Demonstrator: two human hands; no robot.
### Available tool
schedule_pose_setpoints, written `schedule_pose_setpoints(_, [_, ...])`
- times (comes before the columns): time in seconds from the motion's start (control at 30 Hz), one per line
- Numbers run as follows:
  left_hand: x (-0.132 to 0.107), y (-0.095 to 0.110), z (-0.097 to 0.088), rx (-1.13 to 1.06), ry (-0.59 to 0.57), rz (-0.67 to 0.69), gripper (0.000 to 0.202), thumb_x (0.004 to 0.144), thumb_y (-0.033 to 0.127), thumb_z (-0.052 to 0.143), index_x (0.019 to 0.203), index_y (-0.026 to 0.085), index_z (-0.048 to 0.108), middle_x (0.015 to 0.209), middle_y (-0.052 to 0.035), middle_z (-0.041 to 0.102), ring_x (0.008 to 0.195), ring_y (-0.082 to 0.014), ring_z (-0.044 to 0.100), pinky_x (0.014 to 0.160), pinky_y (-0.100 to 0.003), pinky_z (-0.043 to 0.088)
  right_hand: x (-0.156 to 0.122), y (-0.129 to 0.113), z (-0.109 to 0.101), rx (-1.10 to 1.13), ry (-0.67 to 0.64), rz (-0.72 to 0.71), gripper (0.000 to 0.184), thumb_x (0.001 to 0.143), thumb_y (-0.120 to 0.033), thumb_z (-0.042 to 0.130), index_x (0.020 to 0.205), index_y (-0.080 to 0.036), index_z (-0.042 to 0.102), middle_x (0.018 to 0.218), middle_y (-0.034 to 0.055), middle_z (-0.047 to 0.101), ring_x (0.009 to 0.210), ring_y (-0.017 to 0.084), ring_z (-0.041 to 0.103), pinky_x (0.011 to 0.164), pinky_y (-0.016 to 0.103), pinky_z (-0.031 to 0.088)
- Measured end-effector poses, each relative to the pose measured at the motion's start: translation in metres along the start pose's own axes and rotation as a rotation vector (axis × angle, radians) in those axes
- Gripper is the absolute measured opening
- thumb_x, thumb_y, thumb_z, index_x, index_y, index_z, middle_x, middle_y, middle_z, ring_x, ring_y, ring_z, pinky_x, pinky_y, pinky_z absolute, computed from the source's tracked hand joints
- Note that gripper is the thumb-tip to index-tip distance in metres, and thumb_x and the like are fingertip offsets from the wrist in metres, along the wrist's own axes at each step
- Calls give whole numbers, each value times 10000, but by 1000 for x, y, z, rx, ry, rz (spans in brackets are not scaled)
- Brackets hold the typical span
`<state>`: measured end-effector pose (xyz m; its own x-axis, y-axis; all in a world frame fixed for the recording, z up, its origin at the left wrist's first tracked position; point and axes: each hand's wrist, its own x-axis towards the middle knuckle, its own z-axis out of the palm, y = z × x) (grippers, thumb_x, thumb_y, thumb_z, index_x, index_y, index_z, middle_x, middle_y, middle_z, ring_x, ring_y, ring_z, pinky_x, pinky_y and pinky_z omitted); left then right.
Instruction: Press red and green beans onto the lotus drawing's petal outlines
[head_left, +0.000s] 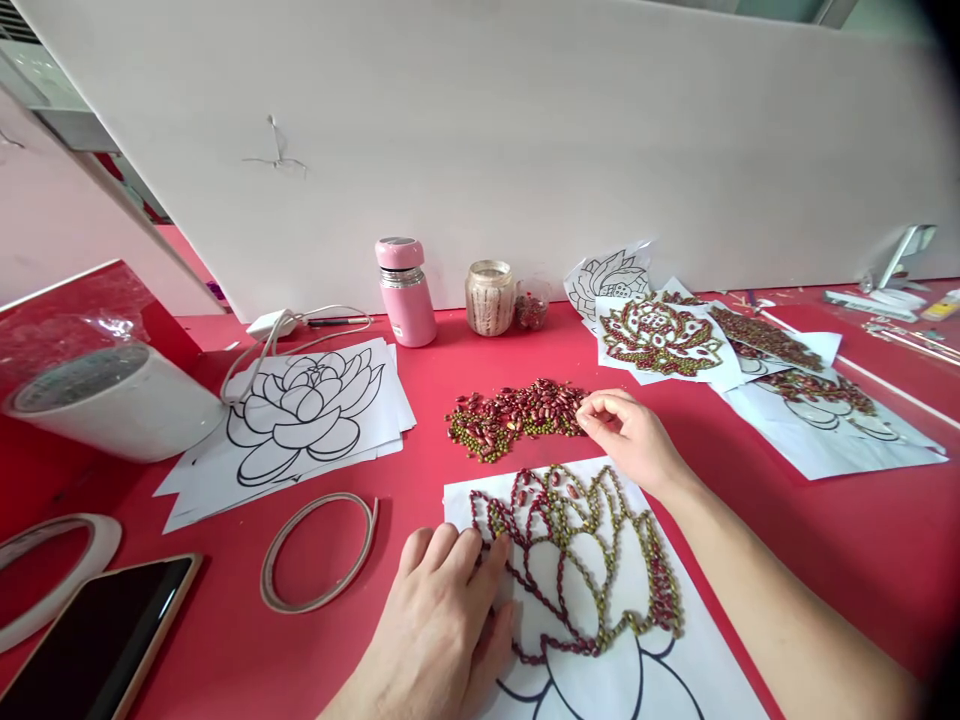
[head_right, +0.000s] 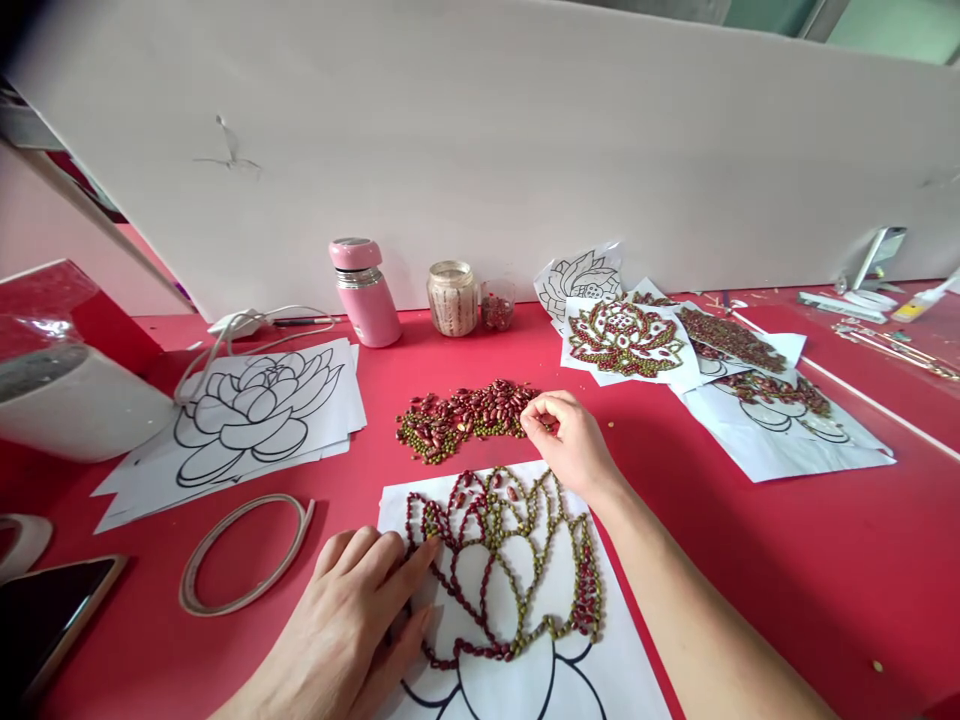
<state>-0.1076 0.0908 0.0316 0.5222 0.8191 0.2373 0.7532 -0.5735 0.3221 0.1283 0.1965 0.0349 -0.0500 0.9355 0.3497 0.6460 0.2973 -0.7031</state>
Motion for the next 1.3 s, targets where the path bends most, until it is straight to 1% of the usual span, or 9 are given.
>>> schedule_pose_setpoints(0.1, [0,0,1,-1,9,4,319,774,237,449,1084,197,518,787,-49,474,729,-191,389,678,-373,331,0,5,2,-100,-24,-6,79,750,-212,511,711,-178,572,819,41,564,703,136,534,635,264,441])
schedule_pose_setpoints(0.33, [-2,-2,0,-5,47,34,319,774,181,434,1083,165,510,761,-49,457,716,-183,374,681,-374,331,-3,5,6,-354,-110,-36,104,752,-211,504,727,-204,604,817,30,519,758,155,531,670,277,425])
schedule_pose_setpoints(0.5, [-3,-4,-2,-34,109,34,263,786,160,424,1024,178,532,736,-39,457,696,-173,363,681,-368,324,-3,5,9,-437,-146,-46,112,763,-228,495,731,-208,601,808,31,509,780,166,524,646,271,410])
schedule_pose_setpoints(0.67, [-1,-3,-5,-49,101,29,205,792,144,411,935,175,554,700,-31,461,678,-167,354,652,-349,310,-3,8,10,-481,-171,-85,134,782,-208,461,700,-202,566,772,30,504,778,173,513,689,292,402])
schedule_pose_setpoints(0.87, [0,-2,-6,-18,85,41,168,790,151,406,821,166,570,650,-24,453,664,-166,354,654,-349,306,-10,-17,9,-302,-125,-139,102,819,-190,430,753,-191,508,780,41,509,741,164,502,659,286,417])
schedule_pose_setpoints(1.0, [0,-1,-7,-5,68,39,178,790,148,399,811,163,575,635,-22,452,652,-164,353,646,-346,301,-27,-48,14,-98,-328,-289,120,855,-190,403,781,-192,498,801,37,510,753,146,500,673,277,428])
schedule_pose_setpoints(1.1, [0,-1,-8,-7,73,40,194,780,140,400,846,163,581,633,-21,454,653,-165,355,644,-346,300,-39,-62,19,-46,-450,-338,101,844,-163,428,800,-189,515,864,38,504,825,140,507,730,280,438])
schedule_pose_setpoints(1.2, [-1,-2,-6,-10,91,40,193,773,140,397,825,163,581,627,-21,448,651,-164,349,639,-347,296,-46,-64,24,-46,-473,-384,105,815,-124,462,768,-184,535,973,57,501,955,158,490,815,313,430])
schedule_pose_setpoints(1.3, [-2,-3,-5,-14,102,37,205,776,137,389,834,167,583,627,-21,450,647,-160,343,634,-347,294,-48,-62,29,-75,-472,-424,117,807,-114,480,748,-184,554,1015,61,518,984,171,483,831,341,430])
